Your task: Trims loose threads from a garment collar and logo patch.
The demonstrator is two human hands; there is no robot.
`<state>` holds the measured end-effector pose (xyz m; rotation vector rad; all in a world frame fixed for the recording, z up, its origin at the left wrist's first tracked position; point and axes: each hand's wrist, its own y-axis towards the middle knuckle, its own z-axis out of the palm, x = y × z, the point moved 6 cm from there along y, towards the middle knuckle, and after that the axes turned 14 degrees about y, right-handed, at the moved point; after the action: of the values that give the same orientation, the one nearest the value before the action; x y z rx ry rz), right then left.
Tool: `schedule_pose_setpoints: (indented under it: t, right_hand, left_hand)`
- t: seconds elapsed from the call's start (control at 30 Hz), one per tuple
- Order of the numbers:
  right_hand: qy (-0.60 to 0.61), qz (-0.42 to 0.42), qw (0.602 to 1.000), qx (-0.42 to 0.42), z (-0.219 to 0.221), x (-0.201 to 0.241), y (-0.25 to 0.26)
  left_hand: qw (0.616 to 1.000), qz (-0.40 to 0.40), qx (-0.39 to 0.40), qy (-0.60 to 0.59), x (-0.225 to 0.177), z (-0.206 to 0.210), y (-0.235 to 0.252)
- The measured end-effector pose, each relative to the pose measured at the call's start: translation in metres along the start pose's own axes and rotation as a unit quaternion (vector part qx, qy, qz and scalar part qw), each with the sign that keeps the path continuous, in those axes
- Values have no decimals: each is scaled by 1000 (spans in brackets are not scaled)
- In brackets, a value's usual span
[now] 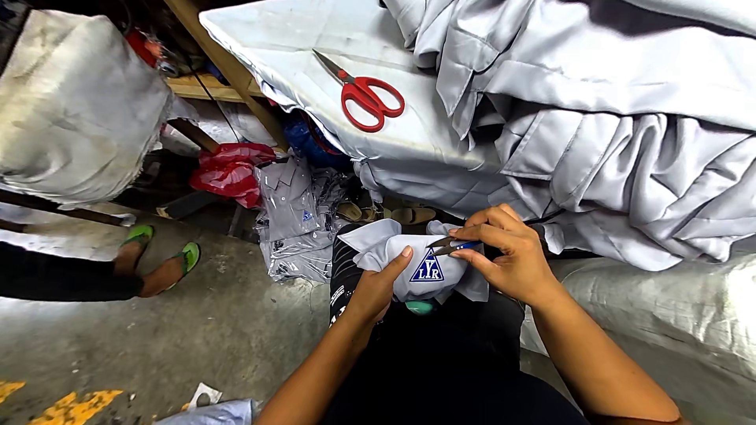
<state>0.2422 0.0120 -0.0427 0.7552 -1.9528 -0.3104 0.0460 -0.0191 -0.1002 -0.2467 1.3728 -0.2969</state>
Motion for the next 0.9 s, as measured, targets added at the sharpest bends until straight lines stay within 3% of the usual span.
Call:
schedule_pose_setpoints:
  t: [0.6,0.9]
  right_hand:
    - [51,96,988,-111,8,-7,-13]
    - [66,150,982,-90,6,-2,-18]
  left_hand:
    - [997,21,-21,-68,8,3,0]
    - [996,26,-44,-75,9,1,6]
